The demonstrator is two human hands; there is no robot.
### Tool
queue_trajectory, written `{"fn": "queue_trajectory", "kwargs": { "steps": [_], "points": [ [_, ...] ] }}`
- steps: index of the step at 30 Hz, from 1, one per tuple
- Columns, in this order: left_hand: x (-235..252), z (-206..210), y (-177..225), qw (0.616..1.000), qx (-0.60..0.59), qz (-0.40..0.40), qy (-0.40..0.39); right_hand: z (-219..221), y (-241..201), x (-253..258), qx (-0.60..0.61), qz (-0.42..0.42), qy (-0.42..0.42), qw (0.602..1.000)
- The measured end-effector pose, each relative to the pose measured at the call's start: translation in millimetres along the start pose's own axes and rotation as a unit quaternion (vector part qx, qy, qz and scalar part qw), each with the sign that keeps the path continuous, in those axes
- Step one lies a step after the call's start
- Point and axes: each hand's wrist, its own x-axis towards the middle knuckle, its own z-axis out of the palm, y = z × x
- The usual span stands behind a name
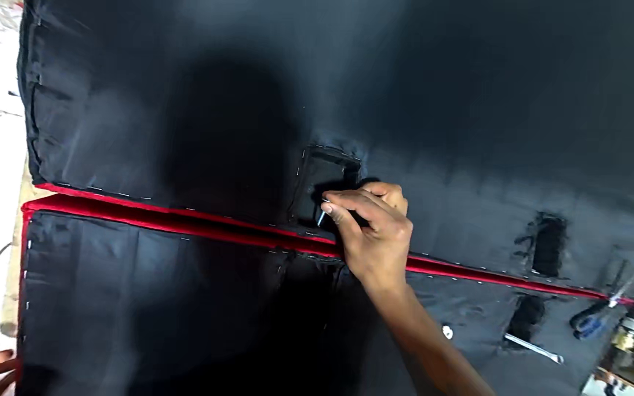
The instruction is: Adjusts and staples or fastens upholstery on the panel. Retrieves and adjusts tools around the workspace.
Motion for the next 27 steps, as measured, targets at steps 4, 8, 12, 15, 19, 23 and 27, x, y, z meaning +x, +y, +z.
{"fn": "queue_trajectory", "kwargs": {
  "steps": [4, 8, 12, 15, 19, 23, 27],
  "points": [
    [-16, -1, -8, 0.982, 0.015, -0.175, -0.070, -1, -3, -1, -0.004, 0.009, -0.009, 1.000],
    [-15, -2, -4, 0.977, 0.007, -0.175, -0.123, -3, -6, -1, -0.020, 0.012, -0.030, 0.999],
    [-15, 6, 6, 0.979, 0.025, -0.166, -0.117, -7, -8, 7, -0.037, 0.004, -0.072, 0.997],
    [-15, 8, 9, 0.979, 0.052, -0.166, -0.110, -8, -12, 14, -0.045, 0.007, -0.116, 0.992],
    [-14, 8, 10, 0.977, 0.068, -0.172, -0.107, -8, -18, 21, -0.078, 0.026, -0.146, 0.986],
    [-14, 8, 12, 0.975, 0.066, -0.184, -0.109, -10, -25, 23, -0.117, 0.018, -0.196, 0.973],
    [-12, 7, 7, 0.975, 0.059, -0.182, -0.108, -13, -23, 15, -0.116, 0.021, -0.227, 0.967]
  ]
}}
